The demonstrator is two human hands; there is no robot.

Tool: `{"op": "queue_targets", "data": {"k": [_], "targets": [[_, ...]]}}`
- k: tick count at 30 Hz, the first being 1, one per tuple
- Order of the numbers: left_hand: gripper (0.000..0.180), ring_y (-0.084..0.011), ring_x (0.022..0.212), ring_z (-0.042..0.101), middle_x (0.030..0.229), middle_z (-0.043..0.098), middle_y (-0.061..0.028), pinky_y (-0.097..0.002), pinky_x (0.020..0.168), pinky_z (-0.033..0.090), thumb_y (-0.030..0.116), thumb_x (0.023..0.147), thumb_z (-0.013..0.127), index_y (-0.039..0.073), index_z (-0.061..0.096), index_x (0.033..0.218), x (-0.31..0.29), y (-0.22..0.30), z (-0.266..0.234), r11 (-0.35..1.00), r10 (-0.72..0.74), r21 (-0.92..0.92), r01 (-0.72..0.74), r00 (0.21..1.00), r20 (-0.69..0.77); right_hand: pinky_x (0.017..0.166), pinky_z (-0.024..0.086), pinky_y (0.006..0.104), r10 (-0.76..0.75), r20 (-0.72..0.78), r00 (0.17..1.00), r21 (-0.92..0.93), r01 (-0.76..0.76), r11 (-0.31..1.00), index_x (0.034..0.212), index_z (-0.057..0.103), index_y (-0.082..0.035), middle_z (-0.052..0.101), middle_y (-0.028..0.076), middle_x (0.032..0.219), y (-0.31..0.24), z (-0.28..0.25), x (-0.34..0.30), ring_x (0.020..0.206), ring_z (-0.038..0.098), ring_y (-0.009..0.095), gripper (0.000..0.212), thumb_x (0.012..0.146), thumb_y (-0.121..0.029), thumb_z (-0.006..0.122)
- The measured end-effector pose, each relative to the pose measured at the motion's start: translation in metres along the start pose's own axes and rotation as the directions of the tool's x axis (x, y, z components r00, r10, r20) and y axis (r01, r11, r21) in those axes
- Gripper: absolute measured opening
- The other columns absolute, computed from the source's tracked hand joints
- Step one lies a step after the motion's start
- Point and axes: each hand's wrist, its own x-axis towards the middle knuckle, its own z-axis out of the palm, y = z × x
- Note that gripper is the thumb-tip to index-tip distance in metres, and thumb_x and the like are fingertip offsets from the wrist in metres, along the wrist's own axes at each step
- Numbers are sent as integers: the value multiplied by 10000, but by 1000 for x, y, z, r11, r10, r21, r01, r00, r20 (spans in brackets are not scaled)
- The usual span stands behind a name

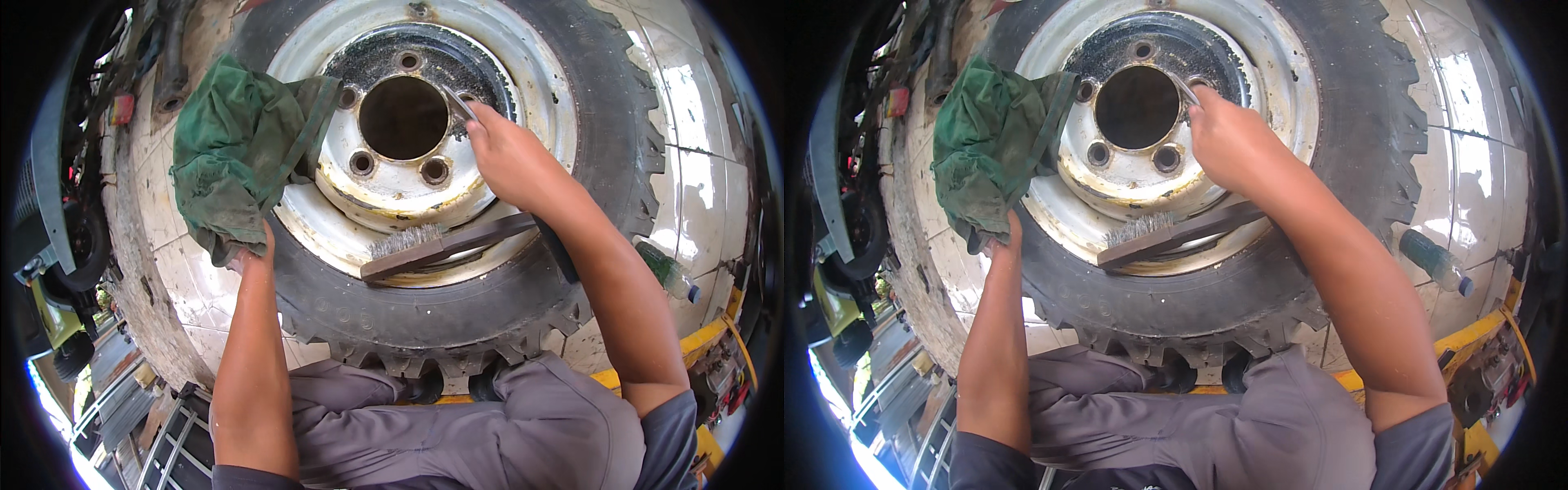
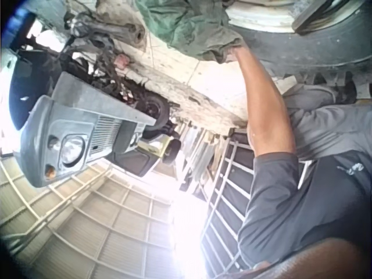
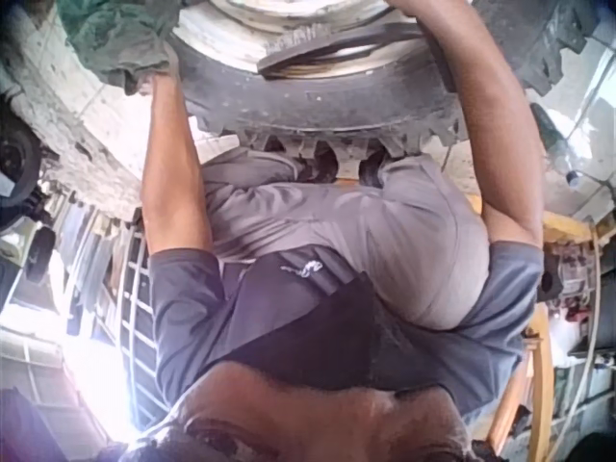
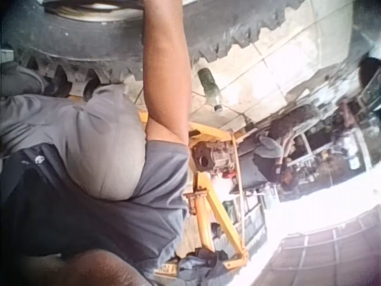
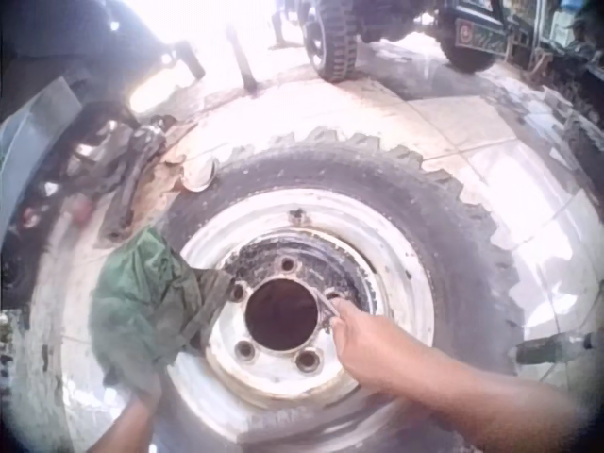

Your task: The person scrubs the inner rim of a large truck tire with a wire brush and a scraper, then wipes the area with a green cloth. They repeat this process around the rim, focusing on removing dirt and grime from the metal surface.

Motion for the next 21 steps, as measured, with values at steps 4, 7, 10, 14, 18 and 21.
{"op": "queue_targets", "data": {"k": [4, 7, 10, 14, 18, 21], "targets": [[547, -383, 1192, 557, 1341, 551, -208, -446, 960, 459, 414, 954, 507, 58, 502, 1369, 6, -3, 2, 992, 65, 111, -56, 995, -76, 763, 523, 504, -22, -5, 1000, -45, 21, 999, 1327, 494, 7, 658, 321, 1023, -17, -11, 4, 881, 666, 456, 421, 1033, -273, 386], [549, -387, 1222, 530, 1371, 530, -203, -452, 1003, 430, 410, 957, 496, 55, 502, 1376, 2, -8, 12, 992, 119, 60, -107, 961, -249, 576, 538, 457, -265, -126, 956, -154, 245, 957, 1323, 498, 7, 670, 300, 1001, 31, 10, 7, 717, 687, 396, 425, 1037, -279, 370], [601, -399, 1315, 455, 1465, 458, -193, -464, 1100, 365, 433, 957, 482, 57, 468, 1424, -7, 9, -21, 991, -92, -83, 108, 980, 179, 548, 533, 436, 163, 189, 968, -56, -155, 986, 1342, 498, -14, 671, 280, 1011, -24, -23, -9, 683, 682, 346, 432, 1039, -286, 356], [633, -388, 1315, 460, 1467, 460, -185, -455, 1089, 382, 468, 934, 506, 73, 470, 1427, 7, -7, -6, 1000, -31, 4, 31, 995, 92, 475, 502, 413, 95, 71, 993, 13, -97, 995, 1312, 505, -37, 652, 201, 812, -14, -13, -10, 510, 606, 296, 396, 1044, -271, 329], [638, -387, 1289, 483, 1455, 475, -189, -449, 1066, 404, 471, 926, 520, 70, 476, 1420, 0, 12, -9, 994, -105, -18, 110, 979, 175, 370, 399, 337, 118, 113, 987, 15, -120, 993, 1382, 471, -28, 527, 81, 642, -10, -21, -9, 388, 436, 165, 437, 1045, -291, 377], [639, -387, 1270, 497, 1435, 491, -193, -443, 1063, 406, 476, 920, 528, 67, 485, 1410, 2, -12, 7, 998, 44, 44, -41, 997, -60, 464, 484, 393, 119, 169, 978, -36, -114, 993, 1321, 496, -15, 629, 178, 848, -15, -23, -7, 514, 578, 252, 411, 1043, -280, 349]]}}
